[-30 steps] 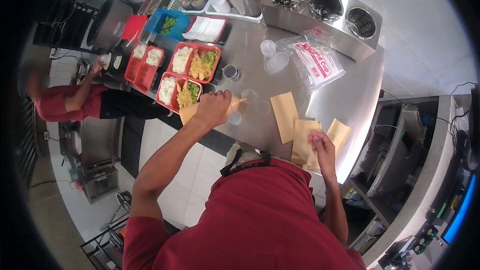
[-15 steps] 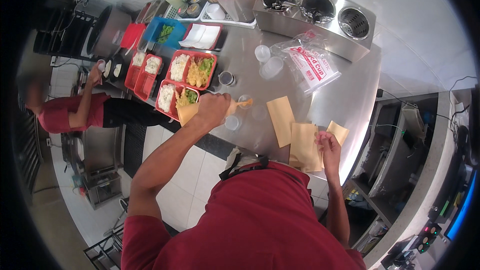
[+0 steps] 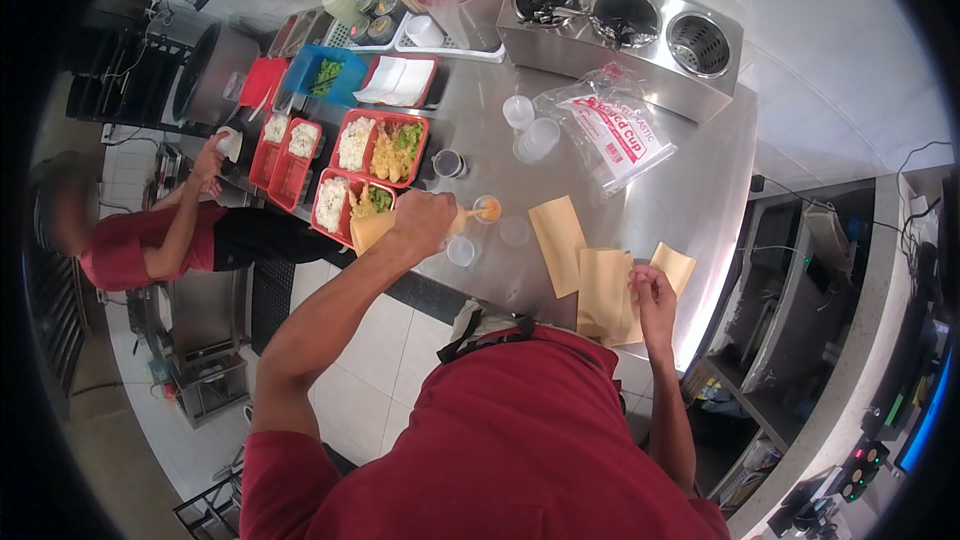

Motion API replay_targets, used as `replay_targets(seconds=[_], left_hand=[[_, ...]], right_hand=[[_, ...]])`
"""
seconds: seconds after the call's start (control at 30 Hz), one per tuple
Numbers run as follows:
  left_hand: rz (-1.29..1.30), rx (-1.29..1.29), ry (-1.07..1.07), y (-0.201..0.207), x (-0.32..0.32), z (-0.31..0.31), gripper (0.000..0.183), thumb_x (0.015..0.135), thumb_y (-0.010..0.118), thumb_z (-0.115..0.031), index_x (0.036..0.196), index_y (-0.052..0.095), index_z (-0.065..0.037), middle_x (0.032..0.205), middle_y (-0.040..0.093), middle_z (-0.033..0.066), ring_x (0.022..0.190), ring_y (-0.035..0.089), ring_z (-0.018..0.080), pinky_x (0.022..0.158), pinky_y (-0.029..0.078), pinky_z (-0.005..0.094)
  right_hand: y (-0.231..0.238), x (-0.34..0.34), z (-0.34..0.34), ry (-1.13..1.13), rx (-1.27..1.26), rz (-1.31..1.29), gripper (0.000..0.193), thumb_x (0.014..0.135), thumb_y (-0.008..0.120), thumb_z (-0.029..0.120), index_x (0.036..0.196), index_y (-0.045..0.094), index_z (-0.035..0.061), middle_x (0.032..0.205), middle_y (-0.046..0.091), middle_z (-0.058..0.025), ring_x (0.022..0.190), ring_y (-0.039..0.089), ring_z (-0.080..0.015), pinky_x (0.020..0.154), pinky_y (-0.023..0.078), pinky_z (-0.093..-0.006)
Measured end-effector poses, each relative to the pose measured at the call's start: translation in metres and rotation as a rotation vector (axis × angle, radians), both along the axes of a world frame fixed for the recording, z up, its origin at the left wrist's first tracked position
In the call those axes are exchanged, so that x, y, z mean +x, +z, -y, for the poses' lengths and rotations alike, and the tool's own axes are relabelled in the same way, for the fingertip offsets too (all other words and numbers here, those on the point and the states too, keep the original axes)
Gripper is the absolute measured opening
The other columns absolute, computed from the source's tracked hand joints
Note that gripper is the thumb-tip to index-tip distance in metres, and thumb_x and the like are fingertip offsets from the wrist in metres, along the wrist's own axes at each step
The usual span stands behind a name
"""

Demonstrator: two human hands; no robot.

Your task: The person assembles bento boxes by placing rice, tempura, and vegetables into compartmentalized containers. They then retrieve plastic cups, pour sauces into them, and place the cups on the counter alongside the bento boxes.

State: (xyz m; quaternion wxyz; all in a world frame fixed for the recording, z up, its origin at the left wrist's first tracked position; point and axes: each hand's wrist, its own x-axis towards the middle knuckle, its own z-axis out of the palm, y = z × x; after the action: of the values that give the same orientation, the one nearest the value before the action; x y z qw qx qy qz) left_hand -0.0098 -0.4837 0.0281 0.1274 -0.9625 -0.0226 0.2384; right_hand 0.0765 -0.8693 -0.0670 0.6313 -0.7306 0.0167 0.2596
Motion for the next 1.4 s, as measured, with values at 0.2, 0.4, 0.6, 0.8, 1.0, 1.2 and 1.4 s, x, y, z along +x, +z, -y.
replay_targets(seconds=[0.2, 0.4, 0.6, 0.8, 1.0, 1.2, 1.4], left_hand=[[-0.034, -0.025, -0.030, -0.001, 0.000, -0.003, 0.033, 0.068, 0.078, -0.022, 0.094, 0.068, -0.006, 0.077, 0.072, 0.0064, 0.071, 0.074, 0.0232, 0.056, 0.056, 0.0382], [-0.065, -0.006, -0.038, -0.001, 0.000, -0.005, 0.031, 0.070, 0.077, -0.024, 0.094, 0.069, -0.006, 0.081, 0.072, 0.0052, 0.072, 0.073, 0.0221, 0.053, 0.056, 0.0399], [-0.063, 0.002, -0.057, -0.001, -0.002, -0.007, 0.032, 0.070, 0.077, -0.025, 0.095, 0.069, -0.006, 0.084, 0.071, 0.0048, 0.075, 0.073, 0.0215, 0.051, 0.055, 0.0411], [-0.061, -0.009, -0.054, -0.002, -0.003, -0.007, 0.031, 0.070, 0.076, -0.023, 0.095, 0.069, -0.006, 0.086, 0.071, 0.0057, 0.075, 0.073, 0.0225, 0.052, 0.055, 0.0428], [-0.044, -0.020, -0.040, -0.003, -0.004, -0.008, 0.031, 0.069, 0.076, -0.021, 0.095, 0.069, -0.005, 0.084, 0.071, 0.0063, 0.074, 0.073, 0.0230, 0.051, 0.055, 0.0441], [-0.036, -0.050, 0.009, -0.003, -0.003, -0.009, 0.029, 0.069, 0.076, -0.016, 0.094, 0.067, -0.004, 0.083, 0.071, 0.0084, 0.076, 0.073, 0.0251, 0.057, 0.056, 0.0420], [0.032, -0.115, 0.062, -0.001, -0.011, -0.014, 0.035, 0.070, 0.073, -0.012, 0.100, 0.061, -0.001, 0.082, 0.071, 0.0135, 0.077, 0.072, 0.0300, 0.064, 0.056, 0.0402]], right_hand=[[-0.009, -0.002, 0.004, 0.017, -0.071, 0.031, 0.021, 0.101, 0.056, 0.016, 0.112, 0.065, 0.0007, 0.098, 0.068, -0.0039, 0.085, 0.061, -0.0103, 0.075, 0.049, -0.0256], [-0.014, -0.002, 0.002, 0.055, -0.120, 0.149, 0.023, 0.101, 0.056, 0.017, 0.113, 0.065, 0.0001, 0.097, 0.068, -0.0047, 0.085, 0.062, -0.0109, 0.075, 0.051, -0.0278], [-0.013, -0.001, 0.001, 0.061, -0.131, 0.138, 0.024, 0.100, 0.058, 0.019, 0.113, 0.066, 0.0004, 0.092, 0.068, -0.0045, 0.084, 0.062, -0.0107, 0.074, 0.050, -0.0282], [-0.012, -0.001, 0.000, 0.057, -0.149, 0.141, 0.024, 0.100, 0.059, 0.020, 0.113, 0.066, 0.0009, 0.092, 0.068, -0.0036, 0.082, 0.062, -0.0103, 0.072, 0.050, -0.0270], [-0.013, 0.000, 0.000, 0.047, -0.109, 0.121, 0.021, 0.101, 0.057, 0.016, 0.111, 0.065, 0.0000, 0.093, 0.068, -0.0033, 0.082, 0.061, -0.0097, 0.072, 0.050, -0.0258], [-0.013, 0.000, 0.001, 0.023, -0.067, 0.097, 0.019, 0.100, 0.057, 0.013, 0.111, 0.065, -0.0008, 0.096, 0.067, -0.0039, 0.083, 0.061, -0.0102, 0.073, 0.051, -0.0252], [-0.011, 0.000, 0.002, 0.011, -0.051, 0.042, 0.019, 0.101, 0.056, 0.014, 0.111, 0.065, 0.0002, 0.097, 0.065, -0.0017, 0.082, 0.060, -0.0085, 0.070, 0.049, -0.0227]])
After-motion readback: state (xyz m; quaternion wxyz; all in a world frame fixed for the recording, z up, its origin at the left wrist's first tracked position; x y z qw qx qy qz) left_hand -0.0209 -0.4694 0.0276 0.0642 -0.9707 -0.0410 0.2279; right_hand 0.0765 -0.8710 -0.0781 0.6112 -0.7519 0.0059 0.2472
